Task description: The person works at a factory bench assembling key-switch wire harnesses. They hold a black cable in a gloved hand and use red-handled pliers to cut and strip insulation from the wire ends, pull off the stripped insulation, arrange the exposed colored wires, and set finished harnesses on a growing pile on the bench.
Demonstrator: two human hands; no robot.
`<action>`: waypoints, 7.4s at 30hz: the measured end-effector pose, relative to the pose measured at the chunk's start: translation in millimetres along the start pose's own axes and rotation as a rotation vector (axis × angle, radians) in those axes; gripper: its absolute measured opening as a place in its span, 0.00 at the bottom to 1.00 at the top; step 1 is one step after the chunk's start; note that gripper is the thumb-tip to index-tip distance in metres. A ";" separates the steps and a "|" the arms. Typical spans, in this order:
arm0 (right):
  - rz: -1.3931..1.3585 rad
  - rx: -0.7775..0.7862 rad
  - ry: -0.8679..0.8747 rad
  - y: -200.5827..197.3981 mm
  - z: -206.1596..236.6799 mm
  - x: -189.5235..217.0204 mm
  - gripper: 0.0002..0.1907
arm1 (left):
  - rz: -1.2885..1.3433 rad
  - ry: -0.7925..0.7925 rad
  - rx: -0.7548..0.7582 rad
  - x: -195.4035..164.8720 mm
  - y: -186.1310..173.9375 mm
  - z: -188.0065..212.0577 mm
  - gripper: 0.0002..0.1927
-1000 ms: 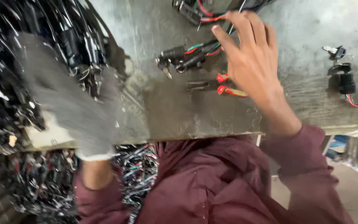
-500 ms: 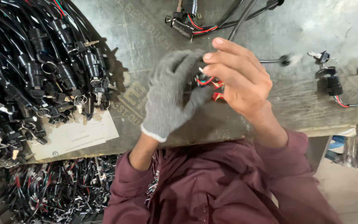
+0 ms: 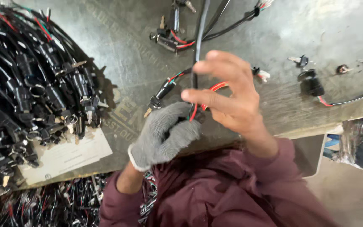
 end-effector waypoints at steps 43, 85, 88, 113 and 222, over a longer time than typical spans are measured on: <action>-1.479 -0.144 0.596 -53.2 7.9 55.1 0.25 | 0.036 0.179 -0.228 -13.0 96.9 66.6 0.14; -0.426 0.258 0.327 50.1 93.7 35.2 0.28 | 0.174 -0.155 -0.685 42.6 20.9 69.7 0.31; -0.515 0.257 0.374 54.8 100.6 34.8 0.26 | 0.153 -0.162 -0.655 42.8 22.4 68.5 0.31; -0.757 0.463 0.836 65.4 111.7 12.1 0.15 | -0.450 -0.201 -0.725 31.0 48.0 61.1 0.22; 0.056 0.561 0.384 50.3 85.5 -4.0 0.17 | -0.400 -0.110 -0.541 12.3 47.1 56.7 0.37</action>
Point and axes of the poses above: each hand's wrist, its own z-axis away from the middle knuckle, its own y-axis out of the palm, x = y × z, the point moved 3 cm from there along -z, towards the middle knuckle
